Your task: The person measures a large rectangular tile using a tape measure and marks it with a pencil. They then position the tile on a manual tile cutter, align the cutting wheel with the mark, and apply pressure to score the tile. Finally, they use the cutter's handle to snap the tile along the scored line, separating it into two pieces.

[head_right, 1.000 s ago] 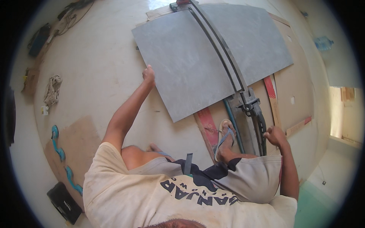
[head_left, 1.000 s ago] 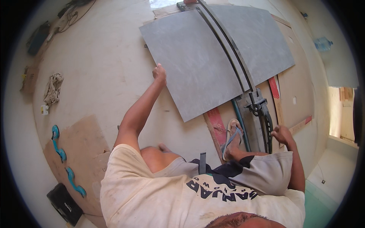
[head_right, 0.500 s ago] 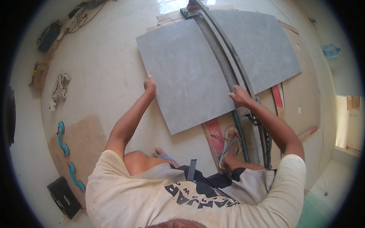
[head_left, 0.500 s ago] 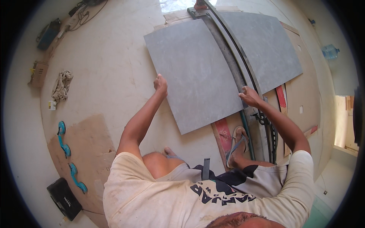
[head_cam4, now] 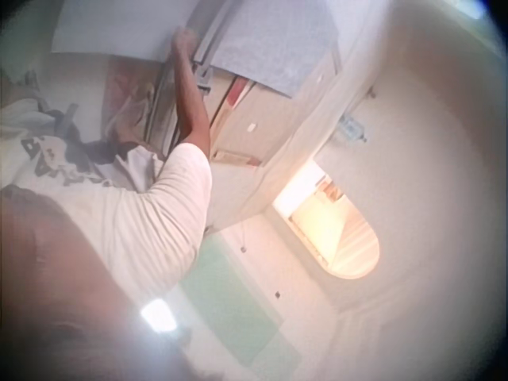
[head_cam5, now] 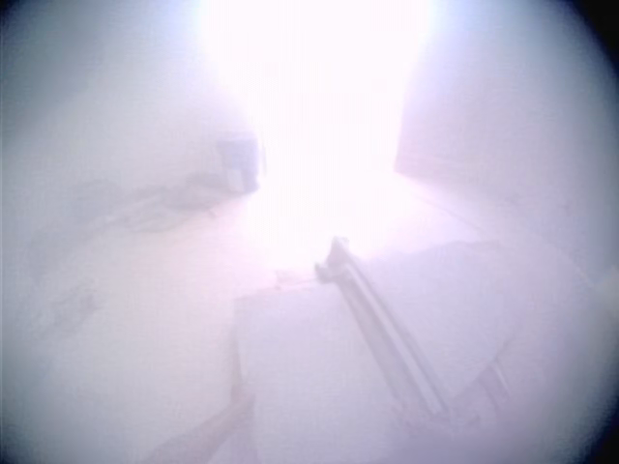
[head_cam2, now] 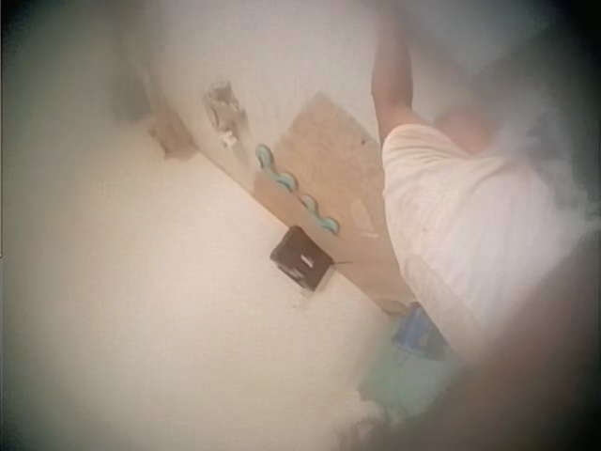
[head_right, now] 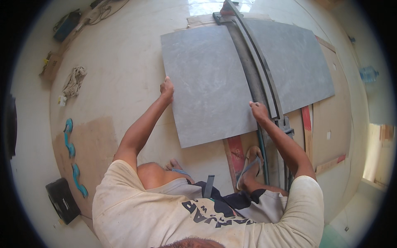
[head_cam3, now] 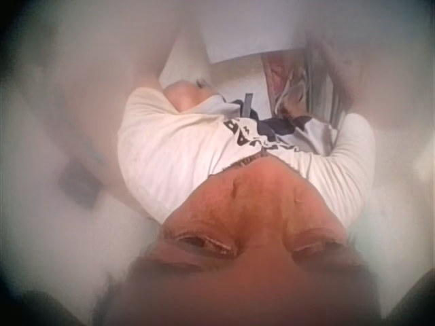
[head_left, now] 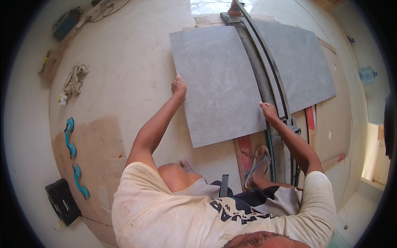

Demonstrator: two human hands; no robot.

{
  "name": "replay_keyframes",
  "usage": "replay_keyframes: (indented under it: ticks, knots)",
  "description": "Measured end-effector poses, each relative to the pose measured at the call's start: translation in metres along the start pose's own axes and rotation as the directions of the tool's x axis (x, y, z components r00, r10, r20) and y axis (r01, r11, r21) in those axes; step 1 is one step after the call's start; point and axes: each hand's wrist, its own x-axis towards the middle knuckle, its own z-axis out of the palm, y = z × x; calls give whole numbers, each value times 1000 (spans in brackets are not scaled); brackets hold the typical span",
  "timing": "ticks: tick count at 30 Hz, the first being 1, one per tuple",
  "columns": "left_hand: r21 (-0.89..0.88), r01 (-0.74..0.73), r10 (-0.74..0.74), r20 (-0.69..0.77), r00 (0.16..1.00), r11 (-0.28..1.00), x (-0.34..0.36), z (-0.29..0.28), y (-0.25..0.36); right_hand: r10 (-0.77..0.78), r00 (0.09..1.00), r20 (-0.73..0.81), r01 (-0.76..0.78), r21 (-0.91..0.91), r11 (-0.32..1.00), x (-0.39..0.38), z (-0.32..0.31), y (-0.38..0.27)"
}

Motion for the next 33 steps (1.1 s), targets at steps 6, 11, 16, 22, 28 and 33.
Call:
replay_keyframes:
  ticks: [6, 11, 16, 22, 28, 33]
  knots:
    - [25, -200, 200, -31, 979, 980, -14, -25, 4, 53, 988, -142, -33, 137, 990, -16, 17, -15]
    - [-22, -183, 179, -122, 976, 983, -12, -59, -9, -12, 986, -169, 48, 215, 975, -26, 31, -32]
    - [-54, -170, 158, -174, 972, 984, 5, -109, -19, -140, 986, -85, 156, 229, 961, -28, 60, -54]
    - [-94, -123, 90, -300, 950, 988, 31, -173, -31, -223, 975, 4, 216, 245, 945, -19, 101, -114]
    - [-203, -100, 4, -426, 905, 974, 49, -221, -45, -274, 959, 71, 241, 301, 923, -9, 150, -154]
    - [-268, -107, -23, -440, 898, 958, 57, -240, -54, -321, 945, 58, 299, 232, 925, 14, 176, -172]
